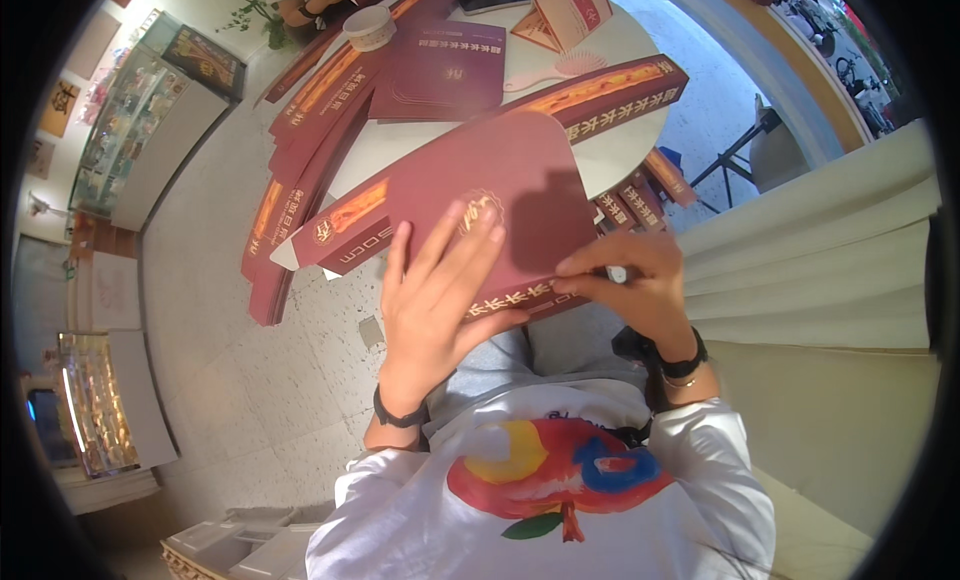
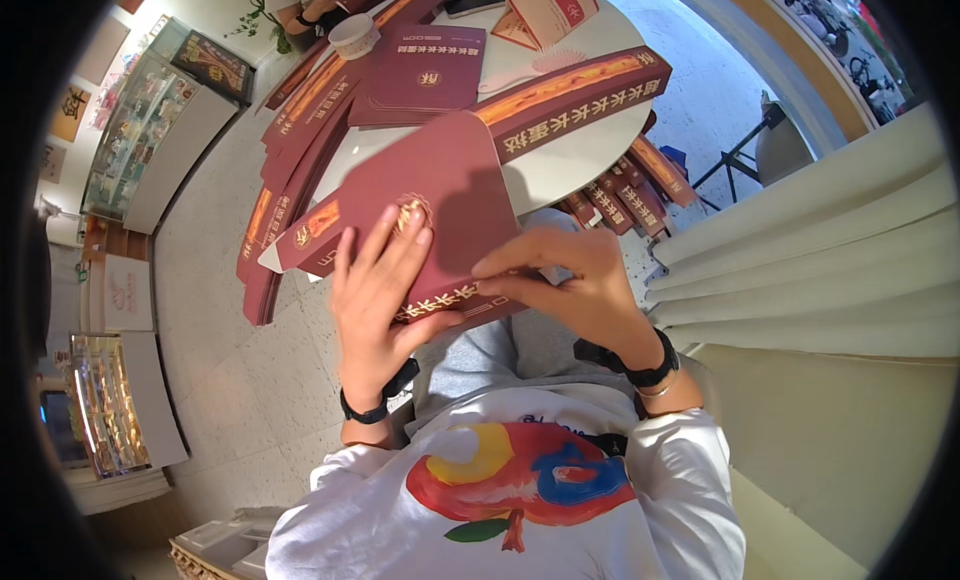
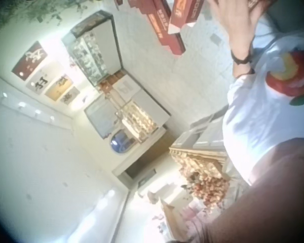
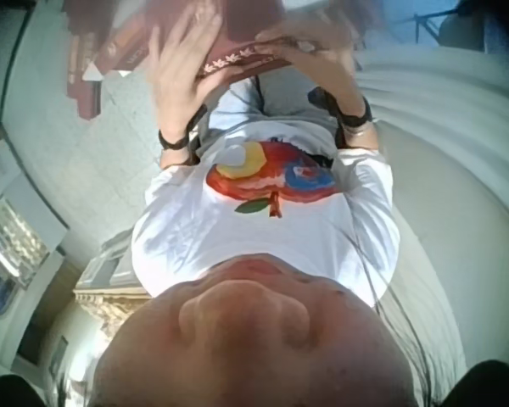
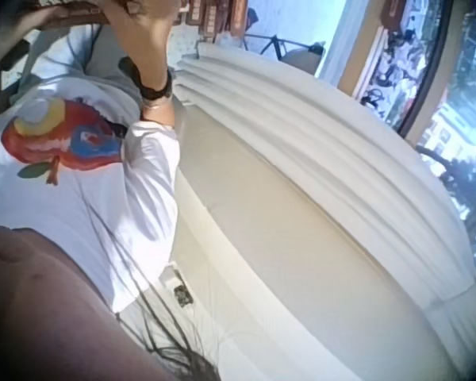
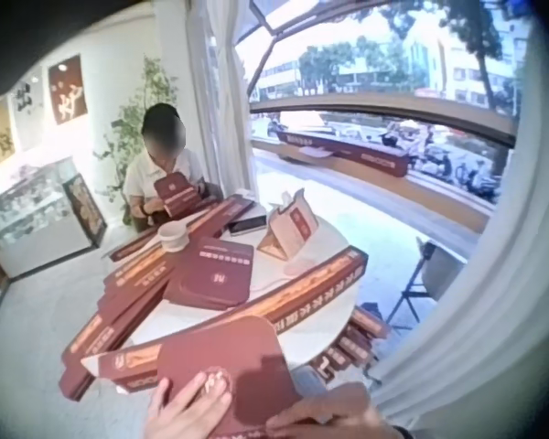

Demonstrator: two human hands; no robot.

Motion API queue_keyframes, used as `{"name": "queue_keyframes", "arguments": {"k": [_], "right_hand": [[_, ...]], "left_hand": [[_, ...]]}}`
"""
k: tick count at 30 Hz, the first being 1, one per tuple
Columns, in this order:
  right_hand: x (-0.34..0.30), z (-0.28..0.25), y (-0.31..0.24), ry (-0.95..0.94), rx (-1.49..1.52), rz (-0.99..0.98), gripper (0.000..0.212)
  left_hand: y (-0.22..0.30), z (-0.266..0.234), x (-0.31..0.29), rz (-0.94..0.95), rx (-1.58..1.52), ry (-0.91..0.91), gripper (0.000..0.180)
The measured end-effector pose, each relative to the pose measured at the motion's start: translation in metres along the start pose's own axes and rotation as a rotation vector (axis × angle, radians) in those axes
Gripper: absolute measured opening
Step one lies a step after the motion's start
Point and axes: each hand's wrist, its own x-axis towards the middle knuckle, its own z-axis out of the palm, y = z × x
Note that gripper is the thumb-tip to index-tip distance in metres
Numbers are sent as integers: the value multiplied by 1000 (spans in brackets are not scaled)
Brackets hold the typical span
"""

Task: The person assembles long, maroon-colored cardboard boxes by folding flaps and tucking tabs into slots. They handle each box one at a time, folding the sides and ends to form a rectangular package, then placing the finished box on the table.

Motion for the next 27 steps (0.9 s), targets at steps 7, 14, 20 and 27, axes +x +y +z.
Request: {"name": "queue_keyframes", "arguments": {"k": [7, 14, 20, 27], "right_hand": [[3, 2, -9, -50, -36, 26, 16], [5, -5, -16, -88, -7, 92, 19], [-1, -12, -19, -60, 137, 203, 20], [0, -6, -5, -14, 197, 256, 20]], "left_hand": [[-11, 7, -1, 58, -76, 50, 50], [-10, -11, 9, 98, -137, 40, 43], [-19, -3, -6, 62, -394, 204, 28], [-12, -5, 0, 90, -362, 207, 21]]}}
